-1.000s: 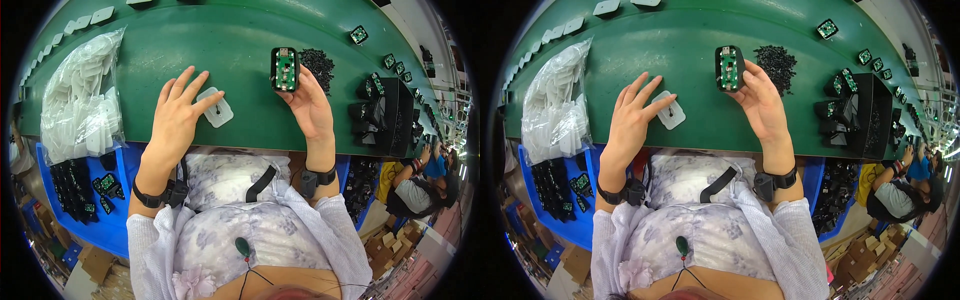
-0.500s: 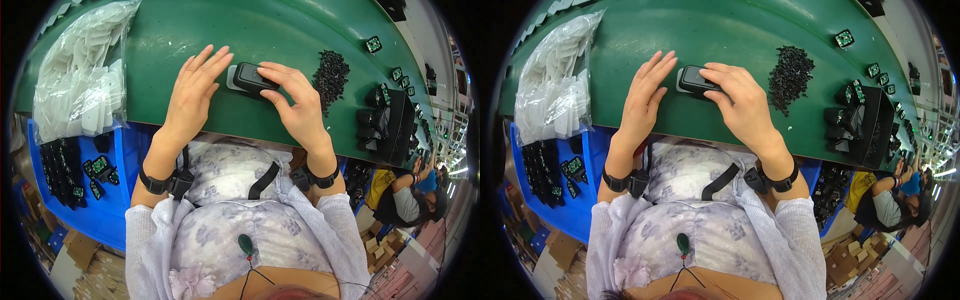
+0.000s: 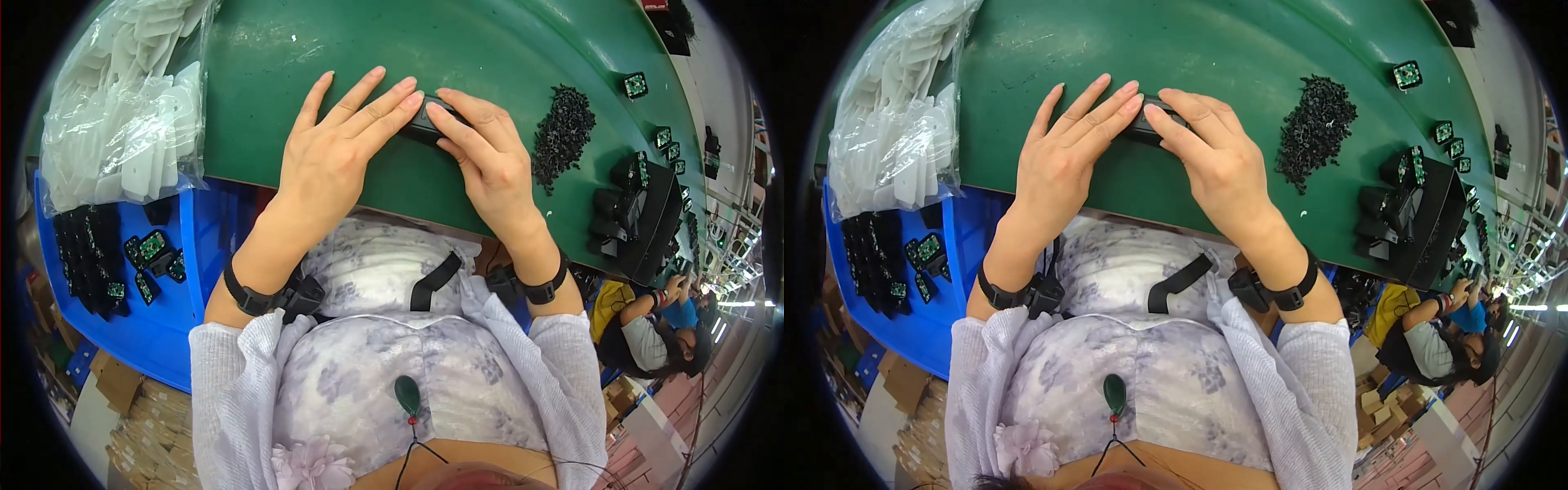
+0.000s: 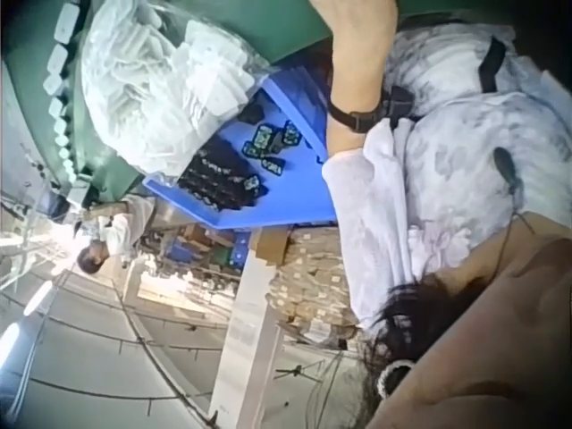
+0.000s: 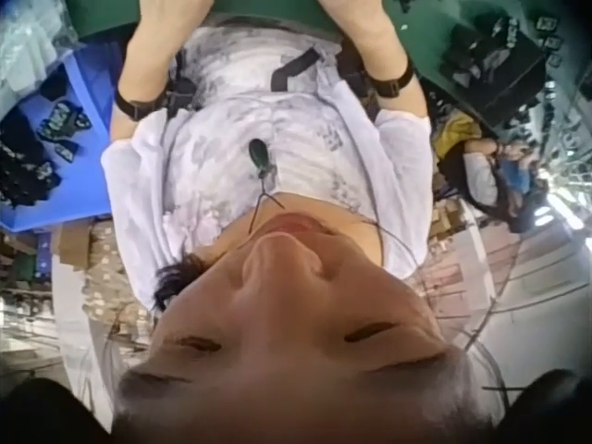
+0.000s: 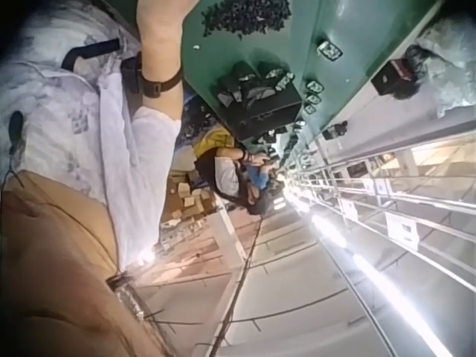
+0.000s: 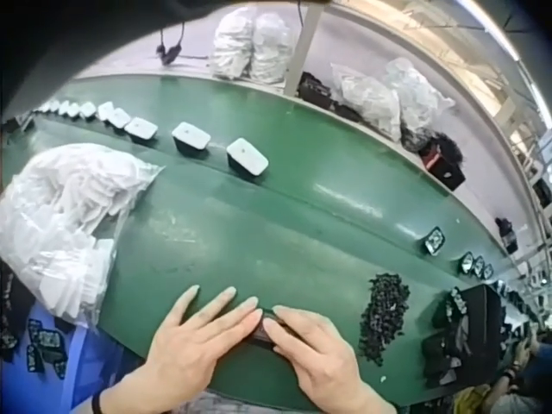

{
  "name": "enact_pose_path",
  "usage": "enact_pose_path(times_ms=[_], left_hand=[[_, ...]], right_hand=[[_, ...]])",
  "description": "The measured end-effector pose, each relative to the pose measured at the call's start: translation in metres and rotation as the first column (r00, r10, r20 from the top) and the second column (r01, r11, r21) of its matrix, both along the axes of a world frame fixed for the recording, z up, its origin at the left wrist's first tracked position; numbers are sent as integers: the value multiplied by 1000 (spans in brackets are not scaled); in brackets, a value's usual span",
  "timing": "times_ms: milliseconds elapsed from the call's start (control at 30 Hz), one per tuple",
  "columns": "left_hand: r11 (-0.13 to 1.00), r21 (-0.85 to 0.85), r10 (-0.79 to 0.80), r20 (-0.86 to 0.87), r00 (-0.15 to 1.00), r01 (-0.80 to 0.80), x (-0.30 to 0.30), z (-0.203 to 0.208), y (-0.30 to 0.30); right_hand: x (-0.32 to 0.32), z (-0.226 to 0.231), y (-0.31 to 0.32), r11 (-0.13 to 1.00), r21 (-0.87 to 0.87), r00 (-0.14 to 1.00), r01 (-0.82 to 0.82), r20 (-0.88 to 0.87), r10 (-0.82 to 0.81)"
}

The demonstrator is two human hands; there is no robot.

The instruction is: Assembling small electronic components into plastic housings on a factory production line.

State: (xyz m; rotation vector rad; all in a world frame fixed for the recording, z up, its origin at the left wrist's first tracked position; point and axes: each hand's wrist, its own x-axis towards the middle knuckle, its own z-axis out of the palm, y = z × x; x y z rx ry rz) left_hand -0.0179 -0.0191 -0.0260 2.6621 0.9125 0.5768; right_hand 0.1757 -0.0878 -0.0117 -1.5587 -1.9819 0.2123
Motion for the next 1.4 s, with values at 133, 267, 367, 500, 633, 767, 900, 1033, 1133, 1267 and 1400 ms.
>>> enact_pose_path(times_ms=[133,267,367,500,633,767,900,1033,1133,1267,1400], left_hand=[[999,-37,24,-2,1000,-24,4,5,-8],[998,59,21,9,1000,-21,10,2,-10],[993,112,20,75,997,-29,19,-4,-8],[991,127,22,219,975,-51,36,-11,18],[800,-597,206,352,913,49,34,5,25],[474,-833,416,498,761,287,32,13,10],[384,-846,505,528,683,370,29,14,-4],[358,-801,560,595,577,479,30,19,-10],[326,-780,551,616,563,534,25,29,-9],[406,-746,561,660,500,529,21,38,-10],[449,-722,538,689,485,527,22,36,5]], right_hand=[[-4,-4,-3,999,32,999,24,32,-25],[-13,-10,-4,980,150,985,134,85,-148],[-7,4,1,994,11,994,105,-38,-104],[22,21,32,942,-336,976,16,-201,-88],[22,21,31,963,-235,660,-134,-746,-90],[0,29,21,970,-206,472,-127,-873,-124],[-9,24,26,984,-168,577,-56,-810,-105],[-17,38,26,986,-168,644,-9,-755,-123],[-24,44,28,996,-83,539,-12,-840,-64],[-35,47,26,992,-120,440,-44,-894,-88],[-39,62,37,985,-166,380,-42,-915,-138]])
